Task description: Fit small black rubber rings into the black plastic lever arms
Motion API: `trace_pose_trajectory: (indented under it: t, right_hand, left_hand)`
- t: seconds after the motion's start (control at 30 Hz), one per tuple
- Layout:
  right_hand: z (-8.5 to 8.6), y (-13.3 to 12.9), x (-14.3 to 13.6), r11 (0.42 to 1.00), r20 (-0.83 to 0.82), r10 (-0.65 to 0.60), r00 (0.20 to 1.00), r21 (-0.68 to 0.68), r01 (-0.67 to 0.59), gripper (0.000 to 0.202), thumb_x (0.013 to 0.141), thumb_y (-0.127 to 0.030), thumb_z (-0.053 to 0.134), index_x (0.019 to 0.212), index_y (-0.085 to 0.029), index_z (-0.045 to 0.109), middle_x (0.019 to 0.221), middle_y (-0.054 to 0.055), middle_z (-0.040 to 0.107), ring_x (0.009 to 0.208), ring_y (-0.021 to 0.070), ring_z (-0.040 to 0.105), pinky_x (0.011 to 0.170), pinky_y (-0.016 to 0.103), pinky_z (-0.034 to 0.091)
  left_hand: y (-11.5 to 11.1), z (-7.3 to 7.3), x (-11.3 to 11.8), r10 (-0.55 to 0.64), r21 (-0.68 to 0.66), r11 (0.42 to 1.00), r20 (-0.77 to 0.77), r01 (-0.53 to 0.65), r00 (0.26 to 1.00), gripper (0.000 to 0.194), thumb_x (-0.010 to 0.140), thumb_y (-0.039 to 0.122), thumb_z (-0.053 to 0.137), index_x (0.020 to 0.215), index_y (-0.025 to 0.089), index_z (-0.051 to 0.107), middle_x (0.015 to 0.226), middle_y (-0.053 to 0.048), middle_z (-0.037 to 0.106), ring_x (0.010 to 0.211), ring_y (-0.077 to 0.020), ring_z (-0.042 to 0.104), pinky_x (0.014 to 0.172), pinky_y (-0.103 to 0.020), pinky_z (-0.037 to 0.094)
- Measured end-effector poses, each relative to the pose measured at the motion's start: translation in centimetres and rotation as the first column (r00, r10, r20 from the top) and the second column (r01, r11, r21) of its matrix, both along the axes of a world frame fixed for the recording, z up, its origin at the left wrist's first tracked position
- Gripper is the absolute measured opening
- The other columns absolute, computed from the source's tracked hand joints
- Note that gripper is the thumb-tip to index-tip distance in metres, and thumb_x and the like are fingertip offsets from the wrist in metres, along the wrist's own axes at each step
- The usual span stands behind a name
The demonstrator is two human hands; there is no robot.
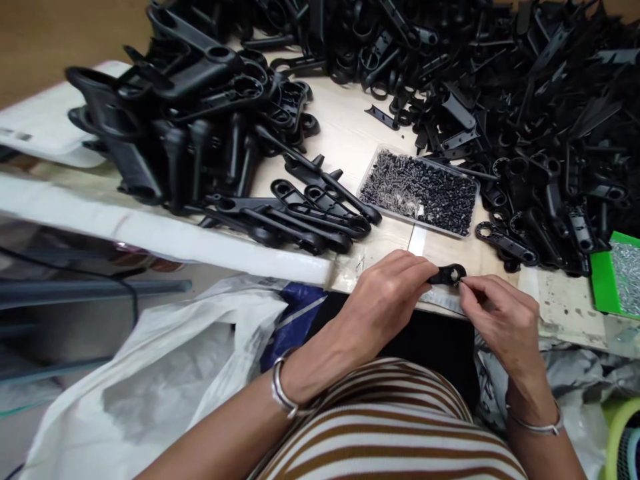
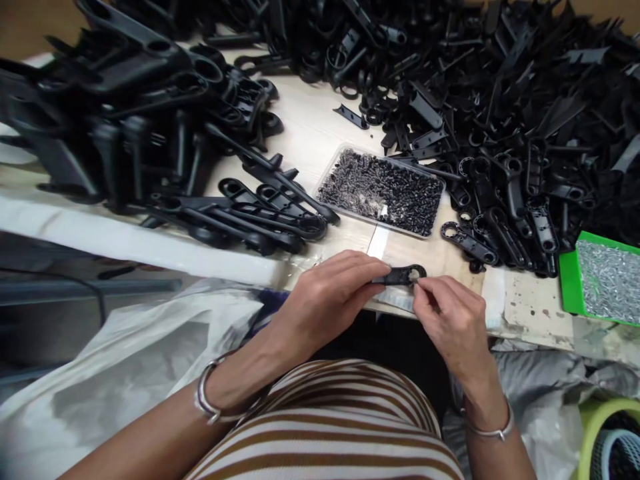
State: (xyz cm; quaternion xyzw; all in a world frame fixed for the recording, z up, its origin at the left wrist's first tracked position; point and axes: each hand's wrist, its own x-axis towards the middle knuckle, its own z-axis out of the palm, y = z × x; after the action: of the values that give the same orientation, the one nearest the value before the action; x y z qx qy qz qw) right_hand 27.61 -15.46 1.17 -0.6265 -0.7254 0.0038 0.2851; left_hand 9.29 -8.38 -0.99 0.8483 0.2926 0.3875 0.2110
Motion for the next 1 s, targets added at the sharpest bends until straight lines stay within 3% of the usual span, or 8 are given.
trace_pose_trajectory:
  t: [0.33,0.5,0.77,0.9,1.0]
  right_hand:
    - [0.3,0.4,-0.7,0.999,0.138,0.004,0.99,0.042,-0.01,0.008,0.086,-0.009,0.06,0.081,-0.015,0.063,0.07,0.002,0.069,0.06,0.0106,0.063,0.063,0.022,0.049]
    - [0.6,0.5,-1.1,0.998,0.293,0.022,0.956,0.044,-0.037,0.007,0.087,-0.01,0.059,0.083,-0.014,0.062,0.069,0.002,0.068,0.061,0.0116,0.062,0.063,0.023,0.047]
    - [1.6,0.1,-2.4,0.995,0.444,0.022,0.896,-0.095,0.023,0.019,0.092,-0.013,0.052,0.077,-0.014,0.063,0.066,0.004,0.063,0.06,0.016,0.061,0.059,0.027,0.041]
    - [2.5,0.4,-1.9,0.96,0.266,0.03,0.963,-0.276,0.046,0.017,0.094,-0.017,0.05,0.086,-0.014,0.066,0.079,0.006,0.07,0.065,0.015,0.064,0.062,0.025,0.043]
    - [2.9,1.0,-0.9,0.904,0.034,-0.025,0.999,-0.426,0.037,0.018,0.093,-0.022,0.053,0.082,-0.017,0.067,0.069,0.0,0.068,0.06,0.0114,0.062,0.062,0.021,0.042]
  left_hand:
    - [0.0,-0.4,0.1,0.004,-0.015,1.0,0.01,-0.004,1.0,0.007,0.088,0.01,0.06,0.092,0.015,0.062,0.082,-0.003,0.07,0.077,-0.0153,0.064,0.072,-0.026,0.054]
    - [0.0,-0.4,0.1,0.006,-0.041,0.999,0.017,-0.006,1.0,0.007,0.088,0.01,0.059,0.092,0.016,0.063,0.083,-0.003,0.07,0.078,-0.0149,0.064,0.072,-0.026,0.053]
    - [-0.1,-0.4,0.2,0.007,-0.05,0.999,0.05,-0.004,0.999,0.007,0.088,0.009,0.06,0.089,0.015,0.063,0.082,-0.003,0.07,0.076,-0.0149,0.064,0.071,-0.026,0.055]
    - [-0.2,-0.5,0.2,0.021,-0.07,0.997,0.056,-0.017,0.998,0.009,0.087,0.009,0.061,0.092,0.016,0.063,0.085,-0.002,0.071,0.079,-0.014,0.066,0.072,-0.025,0.056]
    - [-0.2,-0.5,0.1,0.015,-0.086,0.996,0.063,-0.009,0.998,0.011,0.086,0.009,0.062,0.094,0.016,0.063,0.087,-0.002,0.072,0.08,-0.0137,0.067,0.074,-0.025,0.056]
